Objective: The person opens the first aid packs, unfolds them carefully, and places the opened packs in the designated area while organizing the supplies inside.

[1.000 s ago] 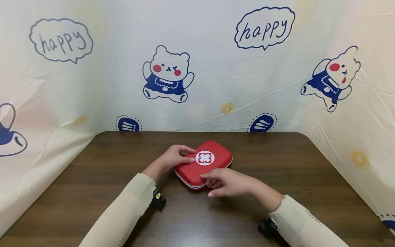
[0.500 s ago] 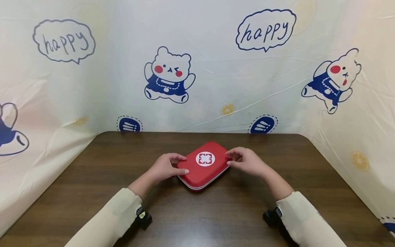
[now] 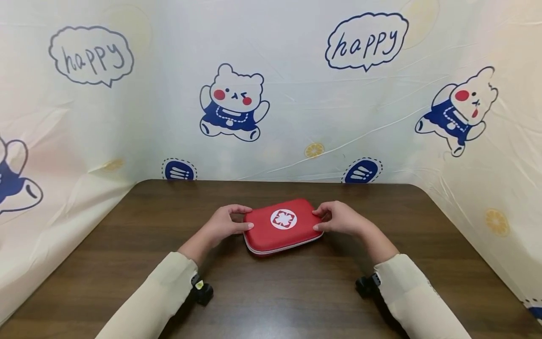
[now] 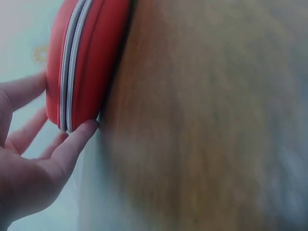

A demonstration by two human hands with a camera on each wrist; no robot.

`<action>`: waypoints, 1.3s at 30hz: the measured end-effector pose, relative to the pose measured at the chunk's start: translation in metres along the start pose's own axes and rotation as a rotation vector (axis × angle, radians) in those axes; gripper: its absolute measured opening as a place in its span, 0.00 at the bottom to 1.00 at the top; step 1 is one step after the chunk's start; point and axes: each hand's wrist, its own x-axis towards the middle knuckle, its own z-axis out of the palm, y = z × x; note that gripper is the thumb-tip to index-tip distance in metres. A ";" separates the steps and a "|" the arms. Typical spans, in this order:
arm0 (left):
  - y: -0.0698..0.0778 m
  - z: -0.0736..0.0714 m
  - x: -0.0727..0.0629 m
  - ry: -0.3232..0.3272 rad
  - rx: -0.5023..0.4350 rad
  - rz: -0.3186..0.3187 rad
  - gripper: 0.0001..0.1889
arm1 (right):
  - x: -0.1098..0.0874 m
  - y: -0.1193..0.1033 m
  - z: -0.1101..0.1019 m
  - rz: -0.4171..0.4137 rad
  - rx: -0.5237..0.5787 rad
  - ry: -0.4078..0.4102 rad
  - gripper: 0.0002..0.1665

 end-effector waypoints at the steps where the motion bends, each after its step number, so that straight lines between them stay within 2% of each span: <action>1: 0.000 -0.001 0.001 0.002 -0.027 -0.013 0.26 | -0.002 -0.001 0.000 -0.012 -0.002 -0.014 0.24; 6: -0.001 -0.004 0.005 0.001 -0.122 -0.061 0.27 | -0.008 -0.008 0.000 -0.067 -0.048 -0.049 0.24; 12: -0.008 -0.002 0.005 -0.013 -0.142 -0.073 0.27 | -0.015 -0.013 0.006 -0.098 -0.099 -0.040 0.22; 17: -0.010 -0.001 0.003 -0.036 -0.127 -0.063 0.28 | -0.018 -0.015 0.006 -0.125 -0.126 -0.040 0.22; 23: -0.010 -0.003 -0.001 -0.052 -0.111 -0.021 0.29 | -0.018 -0.017 0.005 -0.112 -0.137 -0.042 0.22; 28: -0.015 -0.007 -0.006 -0.084 -0.150 0.027 0.33 | -0.019 -0.012 0.004 -0.118 -0.075 -0.042 0.23; 31: -0.018 -0.010 -0.010 -0.114 -0.136 0.081 0.37 | -0.019 -0.004 0.006 -0.112 -0.007 -0.031 0.27; 35: -0.022 -0.012 -0.015 -0.198 -0.113 0.149 0.44 | -0.020 0.008 0.008 -0.086 0.104 -0.017 0.36; 39: -0.023 -0.010 -0.018 -0.260 -0.134 0.168 0.50 | -0.021 0.016 0.010 -0.050 0.186 -0.009 0.42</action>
